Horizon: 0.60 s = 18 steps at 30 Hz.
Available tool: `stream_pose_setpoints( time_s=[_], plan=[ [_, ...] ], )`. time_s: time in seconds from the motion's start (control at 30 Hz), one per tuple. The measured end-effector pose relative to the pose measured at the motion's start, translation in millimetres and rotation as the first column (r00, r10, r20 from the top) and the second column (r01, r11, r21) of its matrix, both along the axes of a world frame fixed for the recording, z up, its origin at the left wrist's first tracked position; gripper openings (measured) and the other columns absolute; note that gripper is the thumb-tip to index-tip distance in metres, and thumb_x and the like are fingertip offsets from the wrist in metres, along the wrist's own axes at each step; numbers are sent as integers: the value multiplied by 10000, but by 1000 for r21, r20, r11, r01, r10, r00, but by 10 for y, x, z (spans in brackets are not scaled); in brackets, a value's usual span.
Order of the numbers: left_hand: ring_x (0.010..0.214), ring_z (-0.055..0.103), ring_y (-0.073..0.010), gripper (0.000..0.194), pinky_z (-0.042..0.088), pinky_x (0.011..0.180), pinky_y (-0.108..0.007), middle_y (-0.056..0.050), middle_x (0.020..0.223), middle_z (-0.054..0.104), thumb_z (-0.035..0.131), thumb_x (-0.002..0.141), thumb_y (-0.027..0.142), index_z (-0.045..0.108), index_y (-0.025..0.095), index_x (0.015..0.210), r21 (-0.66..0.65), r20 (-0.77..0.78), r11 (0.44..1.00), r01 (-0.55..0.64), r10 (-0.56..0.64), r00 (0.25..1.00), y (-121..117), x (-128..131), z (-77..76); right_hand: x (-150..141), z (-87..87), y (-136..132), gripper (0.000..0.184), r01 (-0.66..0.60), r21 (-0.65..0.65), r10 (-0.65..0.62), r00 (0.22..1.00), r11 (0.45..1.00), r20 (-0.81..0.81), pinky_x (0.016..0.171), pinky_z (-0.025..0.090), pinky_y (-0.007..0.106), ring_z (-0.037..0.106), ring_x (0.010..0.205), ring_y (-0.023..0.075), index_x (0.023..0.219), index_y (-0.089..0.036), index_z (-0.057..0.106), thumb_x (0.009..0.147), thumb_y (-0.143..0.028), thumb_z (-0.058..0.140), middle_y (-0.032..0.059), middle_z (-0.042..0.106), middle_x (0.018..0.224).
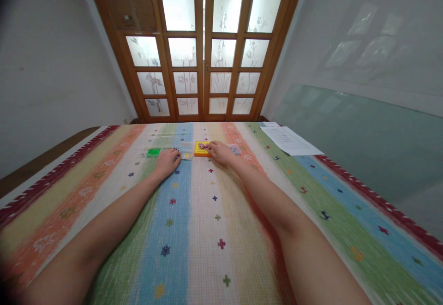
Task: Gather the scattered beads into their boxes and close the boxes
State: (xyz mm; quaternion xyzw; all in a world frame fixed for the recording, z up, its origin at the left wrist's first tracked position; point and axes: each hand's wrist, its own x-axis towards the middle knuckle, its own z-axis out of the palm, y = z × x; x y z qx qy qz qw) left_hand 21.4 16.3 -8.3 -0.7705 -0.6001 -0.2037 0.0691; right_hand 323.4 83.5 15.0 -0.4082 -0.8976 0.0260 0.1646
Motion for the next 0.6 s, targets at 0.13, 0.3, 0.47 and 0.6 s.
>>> stream_pose_setpoints(
  time_s=[0.13,0.3,0.47,0.6],
  plan=[
    [1089,596,-279,238,421,960,-412,-103,1112,698,509,1029,303,735,230,1046,-16,17,1000,11,-11,1000,9,-8,-11,-171,-193,-115,600,-24,66,19,997,998,76,1231,336,496,437,1484,319,1611,-225,438,1053,-431,512,141,468,1617],
    [1095,600,-284,235,423,962,-415,-105,1105,700,524,1023,298,748,234,1059,-18,44,999,28,-27,999,47,-19,-46,-173,-272,-184,659,-45,71,37,994,996,101,1273,226,545,315,1563,345,1645,-210,368,1069,-517,458,149,379,1678],
    [1075,617,-280,266,436,955,-412,-109,1084,707,502,1035,310,755,228,1052,-8,54,999,32,-31,998,79,-16,-51,-369,-154,-39,498,42,30,-41,999,999,-32,1171,386,457,567,1361,297,1507,-193,552,1076,-429,477,160,625,1461],
    [1065,632,-268,225,451,957,-402,-104,1098,720,543,1000,262,728,217,1118,-16,119,999,51,-49,992,96,-23,-45,-668,-129,96,633,78,42,-70,983,996,-168,1128,428,424,563,1358,275,1594,-169,414,1034,-415,574,178,590,1490]
  ],
)
